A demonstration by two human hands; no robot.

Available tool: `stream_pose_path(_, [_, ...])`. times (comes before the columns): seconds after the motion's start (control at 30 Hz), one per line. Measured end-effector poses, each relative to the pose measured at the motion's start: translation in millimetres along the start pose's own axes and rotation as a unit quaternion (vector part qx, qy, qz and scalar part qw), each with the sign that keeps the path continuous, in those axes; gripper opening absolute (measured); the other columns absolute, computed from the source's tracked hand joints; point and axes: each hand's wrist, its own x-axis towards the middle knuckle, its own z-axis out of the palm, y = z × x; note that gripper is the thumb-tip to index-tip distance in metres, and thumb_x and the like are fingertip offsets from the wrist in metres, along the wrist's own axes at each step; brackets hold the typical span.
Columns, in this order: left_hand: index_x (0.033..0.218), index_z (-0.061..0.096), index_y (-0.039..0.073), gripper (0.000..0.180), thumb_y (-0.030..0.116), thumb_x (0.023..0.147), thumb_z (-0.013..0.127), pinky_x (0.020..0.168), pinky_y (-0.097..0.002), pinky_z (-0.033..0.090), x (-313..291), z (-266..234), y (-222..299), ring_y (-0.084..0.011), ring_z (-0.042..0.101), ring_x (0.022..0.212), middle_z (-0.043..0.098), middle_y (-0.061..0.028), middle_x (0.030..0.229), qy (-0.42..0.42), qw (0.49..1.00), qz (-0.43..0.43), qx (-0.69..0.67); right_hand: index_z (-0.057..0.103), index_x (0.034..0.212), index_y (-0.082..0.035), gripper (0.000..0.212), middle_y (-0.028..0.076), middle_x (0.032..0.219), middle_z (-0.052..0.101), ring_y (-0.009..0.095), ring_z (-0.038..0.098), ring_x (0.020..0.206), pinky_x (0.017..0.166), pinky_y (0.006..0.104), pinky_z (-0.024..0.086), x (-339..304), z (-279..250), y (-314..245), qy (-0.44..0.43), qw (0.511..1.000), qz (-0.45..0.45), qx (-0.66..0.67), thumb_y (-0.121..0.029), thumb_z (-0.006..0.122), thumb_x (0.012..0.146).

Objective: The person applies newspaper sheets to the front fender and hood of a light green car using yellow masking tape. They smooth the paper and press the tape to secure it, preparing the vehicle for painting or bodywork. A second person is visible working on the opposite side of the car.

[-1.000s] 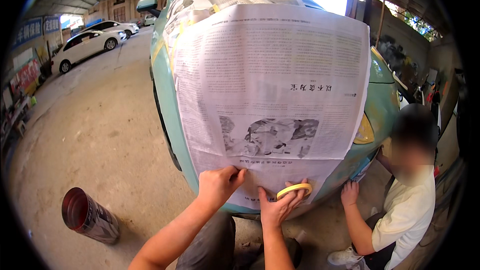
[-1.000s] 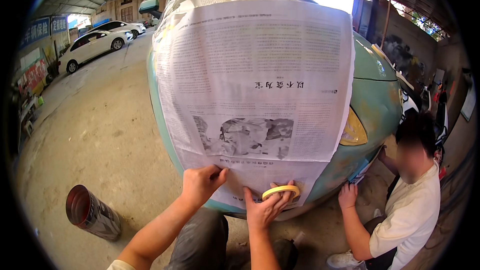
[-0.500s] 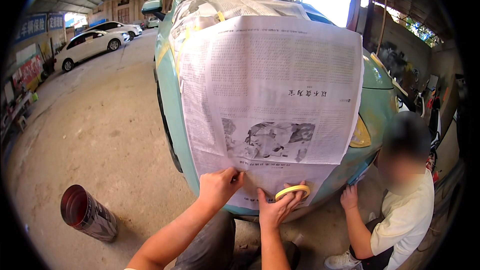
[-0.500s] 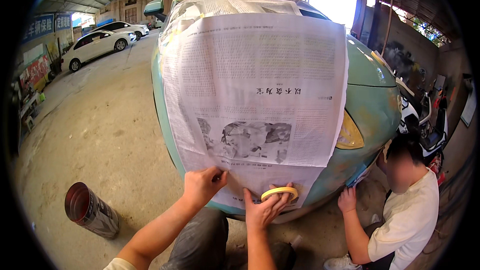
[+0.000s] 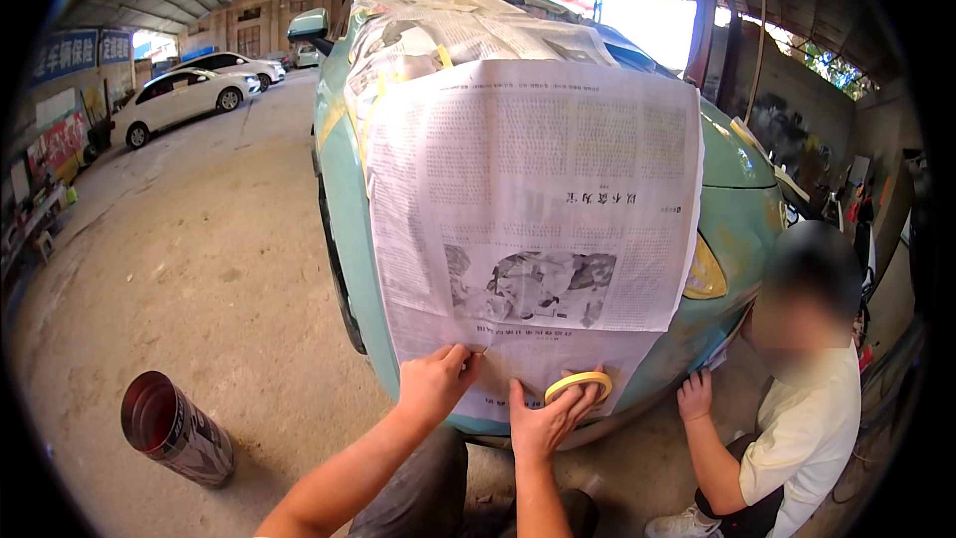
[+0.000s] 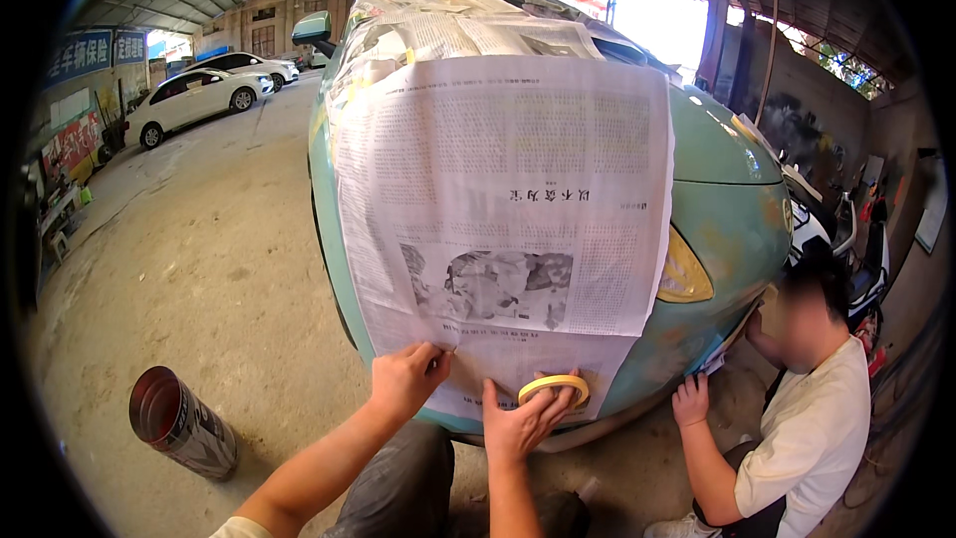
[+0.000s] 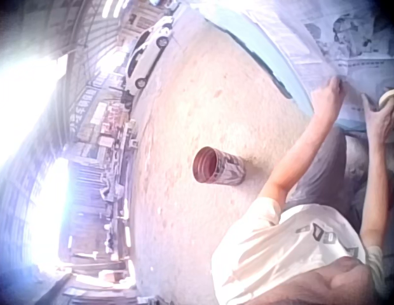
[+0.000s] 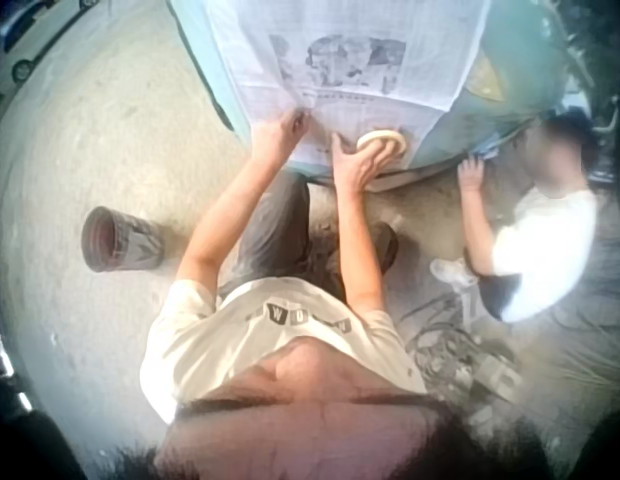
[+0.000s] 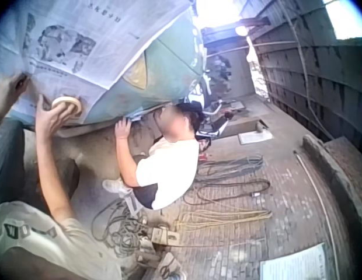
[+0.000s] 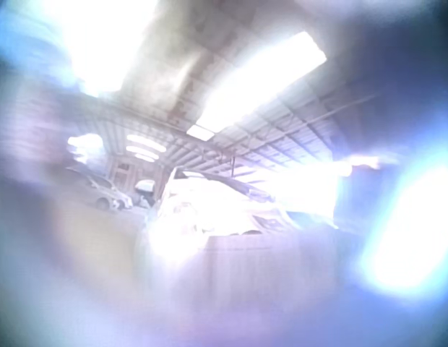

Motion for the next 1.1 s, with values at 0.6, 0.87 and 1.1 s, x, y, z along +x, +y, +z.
stream_pose_path(0.6, [0.070, 0.070, 0.009, 0.018, 0.022, 0.078, 0.079, 0.047, -0.0344, 0.049, 17, -4, 8, -0.0238, 0.063, 0.048, 0.064, -0.0077, 0.058, -0.005, 0.996, -0.052, -0.067, 0.021, 0.150, 0.012, 0.107, 0.035, 0.156, 0.019, 0.051, 0.019, 0.146, 0.118, 0.0592, 0.017, 69, 15, -4, 0.122, 0.982, -0.146, -0.019, -0.065, 0.063, 0.087])
stream_pose_path(0.87, [0.069, 0.071, 0.008, 0.020, 0.024, 0.078, 0.080, 0.047, -0.0330, 0.049, 23, -6, 10, -0.0231, 0.062, 0.047, 0.064, -0.0090, 0.056, 0.003, 0.994, -0.059, -0.087, 0.020, 0.151, 0.012, 0.114, 0.035, 0.155, 0.020, 0.050, 0.021, 0.146, 0.116, 0.0625, 0.020, 70, 16, -6, 0.129, 0.984, -0.120, -0.016, -0.073, 0.058, 0.085])
stream_pose_path(1.1, [0.067, 0.071, 0.008, 0.020, 0.023, 0.078, 0.081, 0.045, -0.0328, 0.047, 32, -7, 15, -0.0227, 0.061, 0.045, 0.062, -0.0082, 0.054, 0.018, 0.995, -0.045, -0.086, 0.021, 0.151, 0.011, 0.114, 0.034, 0.155, 0.021, 0.049, 0.021, 0.146, 0.116, 0.0619, 0.021, 71, 13, -8, 0.129, 0.984, -0.116, -0.023, -0.074, 0.058, 0.084])
